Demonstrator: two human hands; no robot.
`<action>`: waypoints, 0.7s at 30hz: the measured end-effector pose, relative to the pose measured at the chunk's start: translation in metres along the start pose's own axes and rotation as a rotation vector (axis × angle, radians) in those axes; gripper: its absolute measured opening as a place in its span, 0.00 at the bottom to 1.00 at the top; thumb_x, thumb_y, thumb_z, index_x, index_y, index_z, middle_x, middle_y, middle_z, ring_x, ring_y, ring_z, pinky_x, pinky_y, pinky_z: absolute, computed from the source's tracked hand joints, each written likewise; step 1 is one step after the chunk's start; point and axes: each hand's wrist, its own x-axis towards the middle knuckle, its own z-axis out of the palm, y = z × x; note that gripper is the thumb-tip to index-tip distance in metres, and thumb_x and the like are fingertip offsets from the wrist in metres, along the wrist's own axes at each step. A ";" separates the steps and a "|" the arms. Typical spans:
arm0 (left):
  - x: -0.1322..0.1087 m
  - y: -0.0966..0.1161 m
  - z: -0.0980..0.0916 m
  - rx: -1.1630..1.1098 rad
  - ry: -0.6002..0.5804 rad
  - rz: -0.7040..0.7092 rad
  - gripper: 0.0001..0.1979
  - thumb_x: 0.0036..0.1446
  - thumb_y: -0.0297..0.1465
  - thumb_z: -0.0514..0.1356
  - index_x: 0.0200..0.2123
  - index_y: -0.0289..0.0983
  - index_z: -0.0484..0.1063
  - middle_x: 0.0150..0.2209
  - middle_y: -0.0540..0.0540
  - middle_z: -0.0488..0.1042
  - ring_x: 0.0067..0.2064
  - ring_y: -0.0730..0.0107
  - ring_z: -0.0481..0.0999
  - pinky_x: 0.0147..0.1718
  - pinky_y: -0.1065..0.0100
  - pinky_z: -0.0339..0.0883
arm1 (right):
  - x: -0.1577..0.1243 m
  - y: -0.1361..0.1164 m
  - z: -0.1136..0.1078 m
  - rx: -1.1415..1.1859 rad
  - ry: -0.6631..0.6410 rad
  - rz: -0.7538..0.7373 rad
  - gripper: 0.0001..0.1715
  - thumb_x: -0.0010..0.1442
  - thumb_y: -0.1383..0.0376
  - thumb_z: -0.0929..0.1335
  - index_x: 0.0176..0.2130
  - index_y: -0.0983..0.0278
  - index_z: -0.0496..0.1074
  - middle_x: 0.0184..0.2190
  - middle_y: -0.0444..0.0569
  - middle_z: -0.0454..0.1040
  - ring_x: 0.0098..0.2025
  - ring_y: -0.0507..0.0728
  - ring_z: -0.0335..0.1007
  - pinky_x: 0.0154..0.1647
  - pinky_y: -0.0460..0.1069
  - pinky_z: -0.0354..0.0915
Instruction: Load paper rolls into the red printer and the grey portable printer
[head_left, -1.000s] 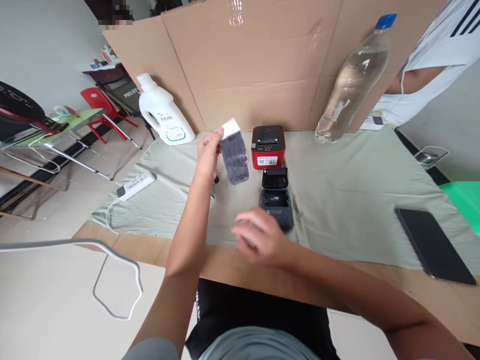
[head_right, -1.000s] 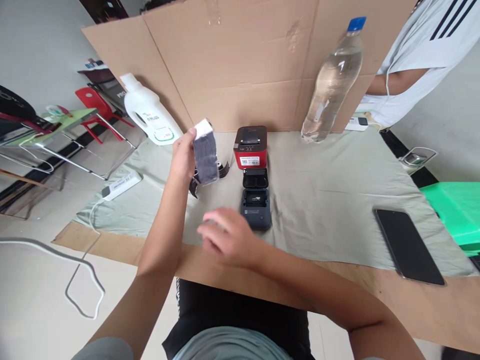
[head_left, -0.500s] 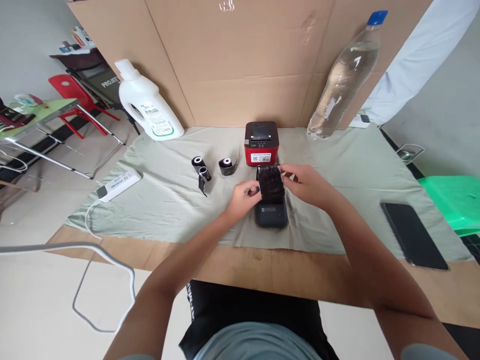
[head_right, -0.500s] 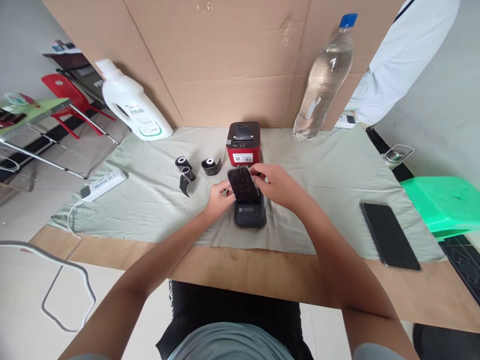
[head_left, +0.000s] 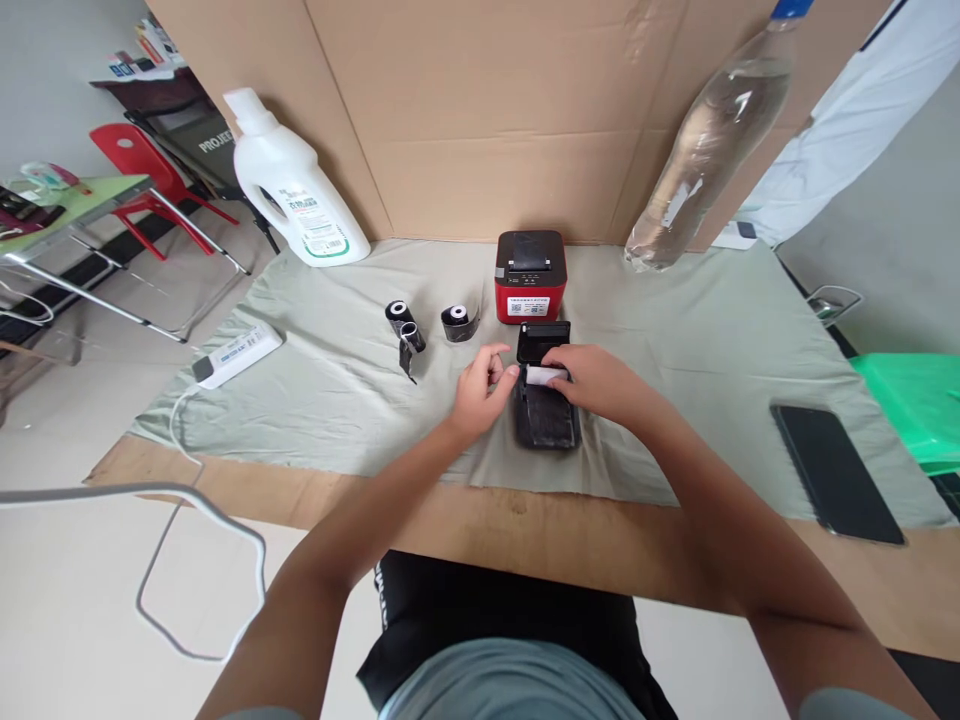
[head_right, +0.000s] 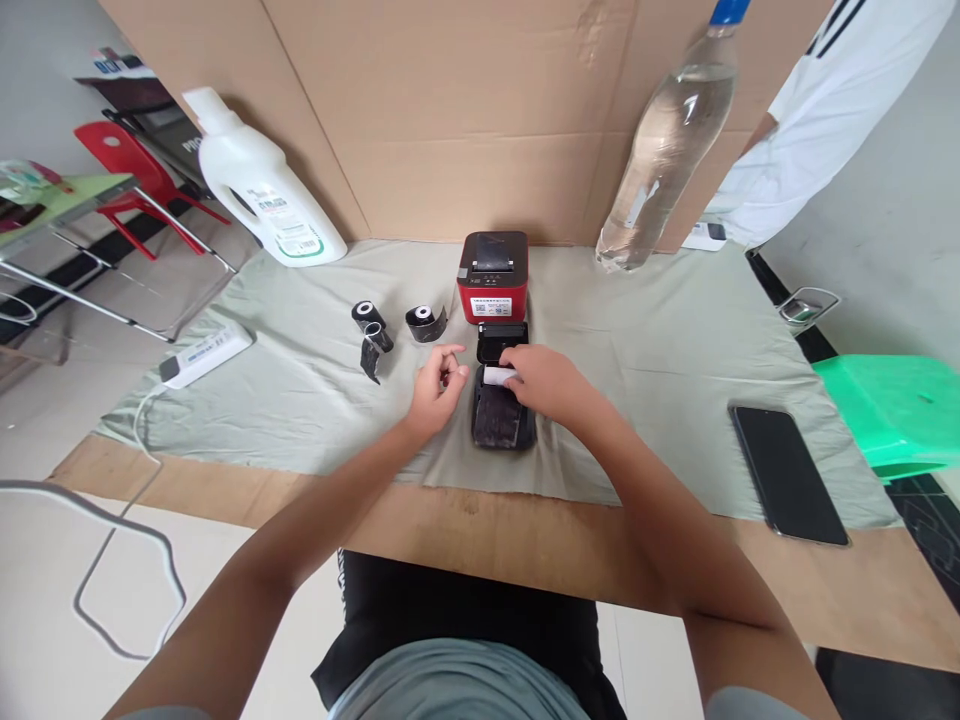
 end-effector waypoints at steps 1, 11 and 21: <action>-0.001 -0.001 -0.003 0.003 0.006 0.019 0.14 0.68 0.44 0.56 0.51 0.44 0.69 0.26 0.55 0.59 0.28 0.70 0.63 0.31 0.66 0.59 | 0.001 -0.001 0.004 -0.033 -0.007 0.001 0.09 0.66 0.69 0.67 0.46 0.64 0.76 0.45 0.53 0.79 0.45 0.61 0.74 0.40 0.50 0.61; 0.001 0.010 -0.012 0.163 -0.461 0.612 0.27 0.60 0.58 0.59 0.44 0.40 0.76 0.30 0.45 0.75 0.31 0.63 0.74 0.33 0.61 0.64 | -0.002 -0.014 0.024 -0.222 0.174 0.172 0.04 0.64 0.68 0.68 0.41 0.63 0.74 0.50 0.60 0.67 0.47 0.66 0.69 0.33 0.51 0.60; -0.003 0.022 -0.003 0.484 -0.451 0.829 0.10 0.67 0.37 0.59 0.35 0.43 0.78 0.27 0.48 0.74 0.28 0.70 0.71 0.26 0.64 0.55 | 0.013 0.016 0.032 0.230 0.268 0.341 0.28 0.48 0.55 0.78 0.40 0.63 0.64 0.40 0.53 0.71 0.37 0.60 0.70 0.32 0.51 0.63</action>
